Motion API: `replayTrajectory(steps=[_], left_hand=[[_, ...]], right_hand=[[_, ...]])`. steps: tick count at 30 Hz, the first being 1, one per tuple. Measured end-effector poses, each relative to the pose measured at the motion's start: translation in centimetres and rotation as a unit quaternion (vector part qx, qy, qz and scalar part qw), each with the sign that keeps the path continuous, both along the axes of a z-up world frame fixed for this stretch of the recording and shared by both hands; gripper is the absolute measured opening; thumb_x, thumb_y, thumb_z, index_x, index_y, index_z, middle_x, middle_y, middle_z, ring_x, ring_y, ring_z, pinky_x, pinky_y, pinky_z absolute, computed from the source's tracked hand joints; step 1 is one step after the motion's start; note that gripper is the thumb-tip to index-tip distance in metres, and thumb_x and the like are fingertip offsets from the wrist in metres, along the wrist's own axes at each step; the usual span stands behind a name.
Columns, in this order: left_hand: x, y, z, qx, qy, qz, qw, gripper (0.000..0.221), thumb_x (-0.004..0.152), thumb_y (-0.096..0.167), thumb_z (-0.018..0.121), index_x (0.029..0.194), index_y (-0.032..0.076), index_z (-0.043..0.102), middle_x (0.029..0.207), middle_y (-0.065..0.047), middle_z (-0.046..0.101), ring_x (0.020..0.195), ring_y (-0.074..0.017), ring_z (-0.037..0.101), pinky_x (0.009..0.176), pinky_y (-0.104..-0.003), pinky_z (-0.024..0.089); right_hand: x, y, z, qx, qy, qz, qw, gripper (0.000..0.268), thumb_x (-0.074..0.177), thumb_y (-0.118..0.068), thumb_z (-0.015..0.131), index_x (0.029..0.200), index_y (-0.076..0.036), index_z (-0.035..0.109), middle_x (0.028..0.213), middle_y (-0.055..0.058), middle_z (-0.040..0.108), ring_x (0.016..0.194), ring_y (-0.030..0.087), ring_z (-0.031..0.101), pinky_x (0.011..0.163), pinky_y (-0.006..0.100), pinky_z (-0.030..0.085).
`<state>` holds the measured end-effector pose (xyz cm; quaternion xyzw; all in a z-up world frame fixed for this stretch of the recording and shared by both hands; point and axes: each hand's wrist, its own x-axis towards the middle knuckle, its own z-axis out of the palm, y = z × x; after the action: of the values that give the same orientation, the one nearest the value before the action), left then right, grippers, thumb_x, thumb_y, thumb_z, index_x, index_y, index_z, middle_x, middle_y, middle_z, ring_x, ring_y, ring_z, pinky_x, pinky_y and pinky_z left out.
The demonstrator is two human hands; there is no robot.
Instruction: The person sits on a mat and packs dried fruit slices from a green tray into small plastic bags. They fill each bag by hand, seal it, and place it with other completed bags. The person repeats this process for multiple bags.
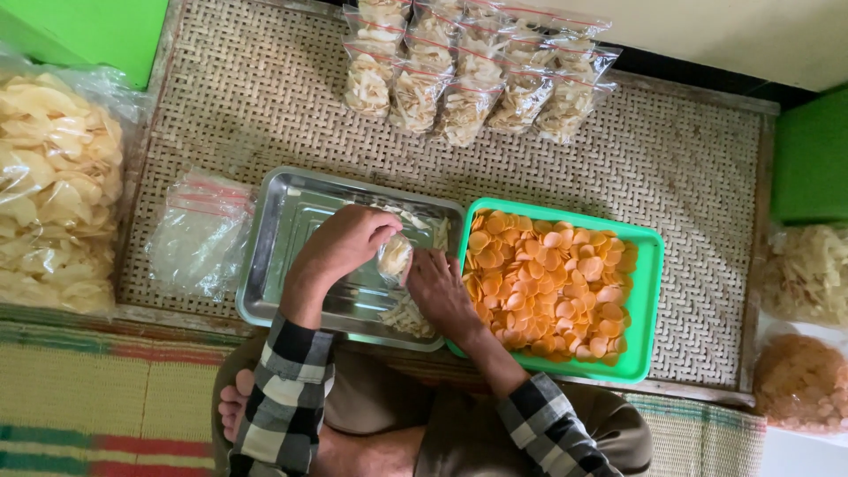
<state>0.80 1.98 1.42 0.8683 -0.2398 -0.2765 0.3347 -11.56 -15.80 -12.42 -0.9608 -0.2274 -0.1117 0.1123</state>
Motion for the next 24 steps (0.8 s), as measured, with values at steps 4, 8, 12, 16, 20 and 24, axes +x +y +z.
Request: replayTrajectory(steps=[4,8,12,16,20,24], left_hand=[[-0.3,0.8,0.3,0.002,0.012,0.004,1.000,0.022,0.100,0.011,0.052,0.090,0.002,0.069,0.088,-0.023,0.073,0.086,-0.0438,0.071,0.076,-0.052,0.056],[-0.2,0.8,0.6,-0.011,0.008,0.017,1.000,0.022,0.100,0.012,0.051,0.088,0.001,0.065,0.084,-0.024,0.070,0.083,-0.0447,0.069,0.074,-0.051,0.054],[-0.3,0.2,0.3,-0.021,0.016,0.015,1.000,0.025,0.100,0.010,0.051,0.084,0.002,0.067,0.076,-0.023,0.069,0.072,-0.0414,0.067,0.072,-0.048,0.052],[-0.6,-0.2,0.3,-0.028,0.027,0.008,0.999,0.025,0.099,0.010,0.050,0.081,0.002,0.065,0.071,-0.020,0.065,0.065,-0.0352,0.063,0.069,-0.045,0.052],[-0.6,-0.2,-2.2,-0.037,0.042,0.007,0.998,0.025,0.099,0.012,0.051,0.079,0.001,0.062,0.067,-0.021,0.061,0.062,-0.0309,0.056,0.067,-0.043,0.050],[-0.6,-0.6,-2.7,-0.054,0.048,0.005,0.997,0.031,0.100,0.010,0.051,0.071,0.002,0.056,0.061,-0.014,0.058,0.059,-0.0232,0.051,0.063,-0.038,0.047]], right_hand=[[-0.8,1.3,-2.5,0.021,0.013,0.006,1.000,0.031,0.081,-0.031,0.072,0.102,-0.009,0.065,0.106,0.010,0.056,0.112,0.032,0.053,0.088,0.047,0.039],[-1.5,1.6,-4.0,0.015,-0.008,0.025,1.000,0.012,0.081,-0.021,0.065,0.092,-0.015,0.065,0.090,0.005,0.054,0.093,0.028,0.055,0.079,0.046,0.039],[-1.2,1.2,-1.5,0.015,0.003,0.036,0.999,0.008,0.084,-0.013,0.061,0.090,-0.016,0.065,0.082,0.003,0.057,0.082,0.025,0.059,0.076,0.046,0.042],[-0.6,0.0,-1.5,0.032,0.004,0.038,0.999,0.005,0.082,-0.012,0.062,0.085,-0.015,0.065,0.077,0.002,0.058,0.074,0.024,0.060,0.071,0.044,0.042],[-0.4,-1.3,-0.4,0.094,0.066,0.029,0.993,0.009,0.086,-0.013,0.064,0.080,-0.020,0.065,0.076,-0.001,0.062,0.075,0.023,0.065,0.067,0.038,0.049],[-0.2,-1.9,1.2,0.193,0.217,-0.006,0.957,0.009,0.083,-0.013,0.077,0.090,-0.016,0.071,0.091,0.009,0.070,0.090,0.033,0.071,0.075,0.044,0.057]])
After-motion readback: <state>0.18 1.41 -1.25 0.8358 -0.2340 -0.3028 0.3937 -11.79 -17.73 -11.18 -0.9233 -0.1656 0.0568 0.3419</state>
